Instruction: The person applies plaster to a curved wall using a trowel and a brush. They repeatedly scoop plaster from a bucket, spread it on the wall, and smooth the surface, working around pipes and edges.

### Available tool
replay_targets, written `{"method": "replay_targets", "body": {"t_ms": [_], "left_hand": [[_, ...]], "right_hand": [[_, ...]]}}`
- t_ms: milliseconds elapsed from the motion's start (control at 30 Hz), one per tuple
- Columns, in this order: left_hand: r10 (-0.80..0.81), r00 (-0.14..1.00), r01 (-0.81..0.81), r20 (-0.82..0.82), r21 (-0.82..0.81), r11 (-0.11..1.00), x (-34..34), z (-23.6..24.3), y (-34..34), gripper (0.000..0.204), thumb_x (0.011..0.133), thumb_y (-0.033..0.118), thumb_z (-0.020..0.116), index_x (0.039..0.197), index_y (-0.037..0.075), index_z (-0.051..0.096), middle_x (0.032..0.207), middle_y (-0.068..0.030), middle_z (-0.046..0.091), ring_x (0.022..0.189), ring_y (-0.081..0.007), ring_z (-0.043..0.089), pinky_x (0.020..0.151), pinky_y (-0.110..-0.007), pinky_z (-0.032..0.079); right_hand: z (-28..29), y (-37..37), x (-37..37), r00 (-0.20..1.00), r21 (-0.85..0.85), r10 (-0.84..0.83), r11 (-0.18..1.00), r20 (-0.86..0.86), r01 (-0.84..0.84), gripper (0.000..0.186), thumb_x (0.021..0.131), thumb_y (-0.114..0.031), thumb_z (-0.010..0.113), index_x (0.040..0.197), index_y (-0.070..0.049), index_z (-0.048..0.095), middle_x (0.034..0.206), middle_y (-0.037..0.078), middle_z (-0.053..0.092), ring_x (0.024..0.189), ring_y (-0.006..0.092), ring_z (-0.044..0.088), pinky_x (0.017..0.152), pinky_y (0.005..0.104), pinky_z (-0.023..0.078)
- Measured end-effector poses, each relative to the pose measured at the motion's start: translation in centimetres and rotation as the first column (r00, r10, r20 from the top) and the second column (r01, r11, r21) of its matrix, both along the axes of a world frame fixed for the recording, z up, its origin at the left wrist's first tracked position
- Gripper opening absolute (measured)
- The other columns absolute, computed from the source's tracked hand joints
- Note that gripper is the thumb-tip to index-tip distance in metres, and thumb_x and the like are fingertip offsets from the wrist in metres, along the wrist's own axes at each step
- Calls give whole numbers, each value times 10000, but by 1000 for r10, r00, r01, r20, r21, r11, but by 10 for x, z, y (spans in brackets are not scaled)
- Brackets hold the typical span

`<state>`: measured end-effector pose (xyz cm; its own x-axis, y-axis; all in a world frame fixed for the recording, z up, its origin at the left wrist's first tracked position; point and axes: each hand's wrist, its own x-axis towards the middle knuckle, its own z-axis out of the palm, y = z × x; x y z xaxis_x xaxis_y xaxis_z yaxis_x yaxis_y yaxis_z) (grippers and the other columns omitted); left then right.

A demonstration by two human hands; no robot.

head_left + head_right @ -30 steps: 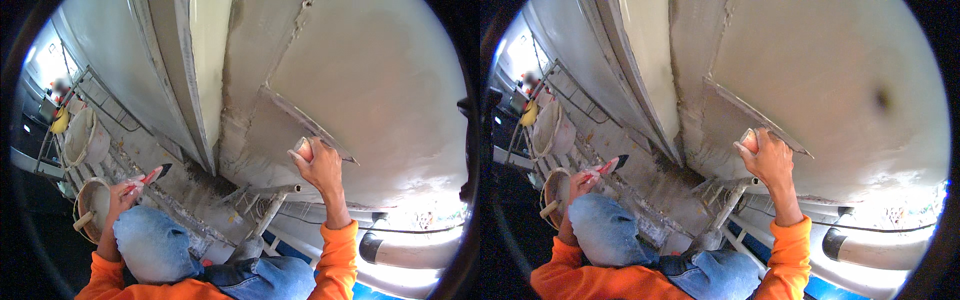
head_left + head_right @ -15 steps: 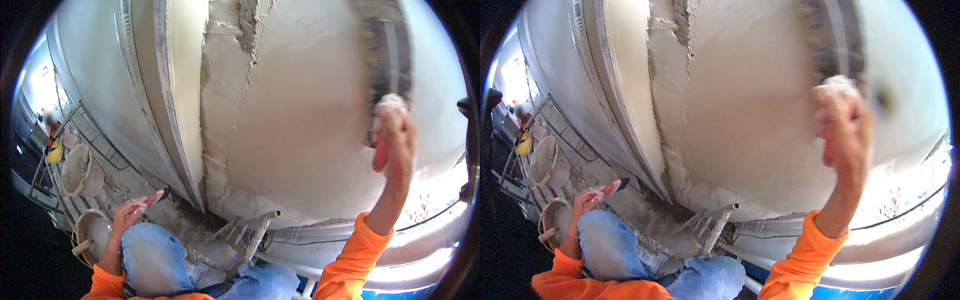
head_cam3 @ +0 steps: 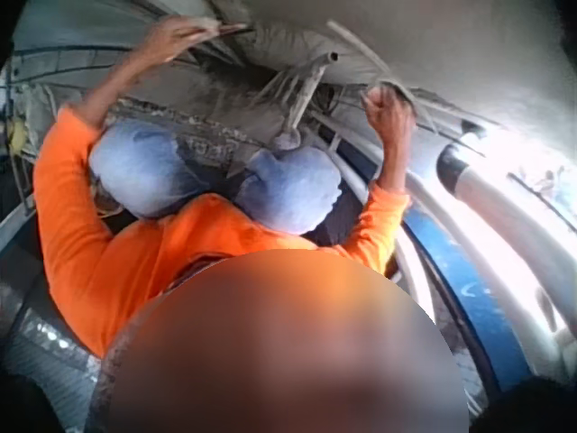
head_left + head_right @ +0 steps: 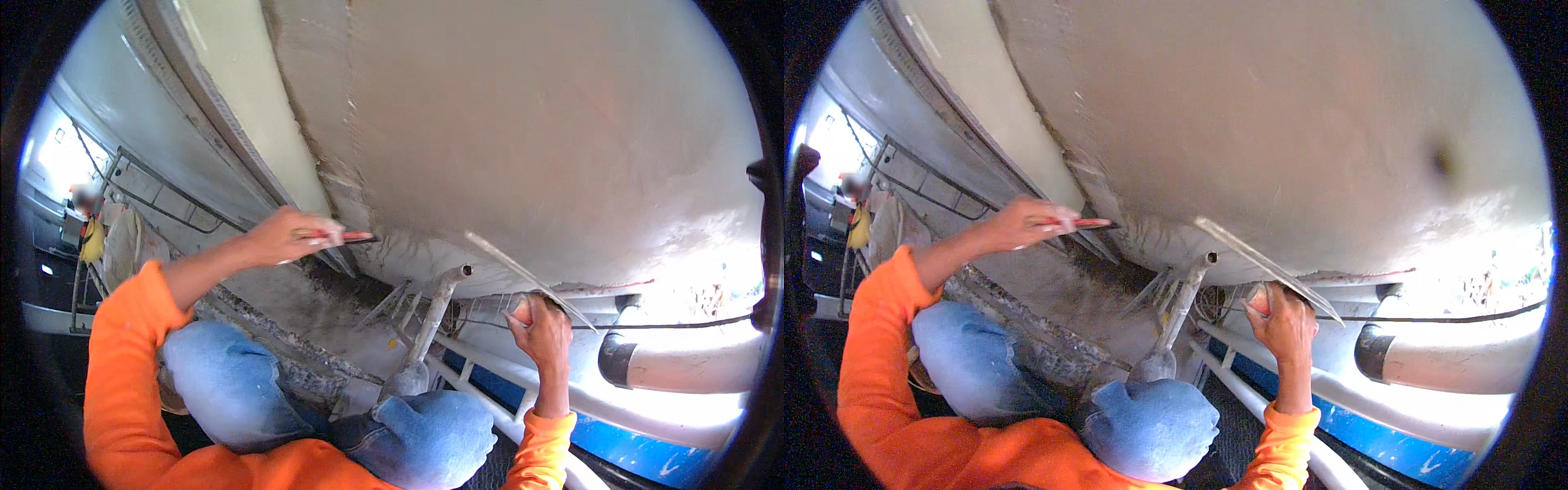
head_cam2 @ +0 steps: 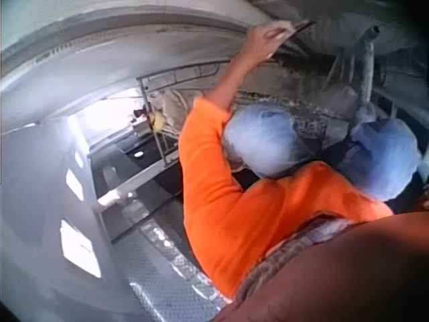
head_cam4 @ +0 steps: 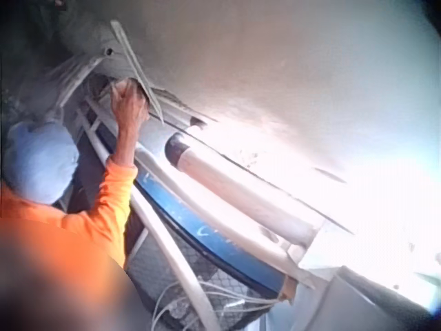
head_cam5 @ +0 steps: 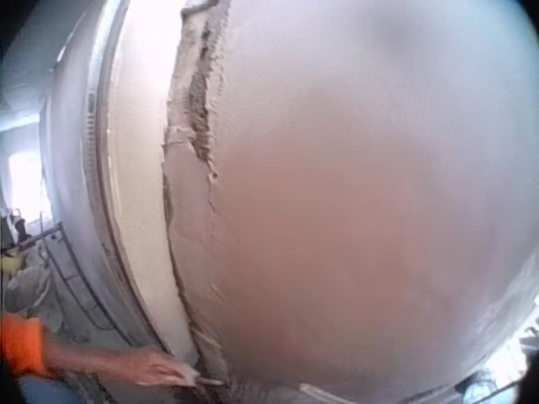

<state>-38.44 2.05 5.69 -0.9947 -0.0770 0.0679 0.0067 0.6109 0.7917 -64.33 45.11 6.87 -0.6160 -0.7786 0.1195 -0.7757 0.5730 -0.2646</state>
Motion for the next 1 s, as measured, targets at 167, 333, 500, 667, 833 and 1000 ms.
{"method": "replay_targets", "body": {"t_ms": [167, 333, 500, 667, 833, 1000], "left_hand": [[-247, 961, 248, 123, 5, 969, -120, -71, 47, 142, 962, 104, 694, 1095, 73, 732, 1223, -155, 734, 1189, -350, 692, 1001, -447, 546], [-281, 954, 287, 106, -43, 957, -176, -125, 80, 172, 925, 21, 657, 1079, 67, 721, 1220, -127, 732, 1200, -381, 673, 1002, -486, 541], [-276, 961, 276, 28, -212, 938, -179, -109, 87, 278, 901, 5, 657, 1160, 95, 699, 1291, -109, 702, 1238, -368, 649, 998, -462, 564], [-370, 903, 235, -220, -468, 852, -119, -17, 63, 291, 883, 21, 692, 1152, 130, 700, 1402, -100, 651, 1175, -313, 696, 875, -409, 637], [-312, 950, 284, 3, -422, 861, -30, 87, 51, 360, 828, -21, 733, 1150, 140, 733, 1416, -91, 656, 1161, -280, 719, 831, -378, 647], [-37, 999, 49, 38, -375, 926, 33, 119, 57, 300, 835, -24, 727, 1093, 125, 762, 1378, -133, 680, 1084, -317, 748, 819, -370, 630]], "right_hand": [[-68, 39, -28, 991, 292, -116, 952, 60, 94, 432, 809, -332, 816, 1073, -49, 624, 1012, 221, 709, 948, 450, 697, 819, 549, 557], [-121, 57, -46, 992, 240, -108, 967, 64, 90, 438, 815, -351, 806, 1067, -37, 633, 1001, 238, 703, 965, 466, 679, 807, 561, 548], [-157, 46, -60, 999, 247, -44, 968, 14, 40, 465, 845, -384, 771, 1103, -26, 625, 965, 235, 723, 893, 450, 716, 750, 550, 582], [-182, 29, -78, 997, 243, 30, 969, 74, -47, 403, 863, -355, 752, 1072, -36, 621, 940, 241, 726, 872, 452, 724, 760, 557, 586], [-216, -14, -97, 990, 332, 125, 933, 69, -141, 417, 824, -314, 770, 1113, -57, 614, 1017, 211, 716, 871, 440, 720, 766, 524, 593], [-216, -50, -99, 984, 318, 180, 931, 20, -177, 392, 830, -290, 769, 1105, -69, 599, 974, 193, 704, 878, 427, 722, 768, 519, 593]]}}
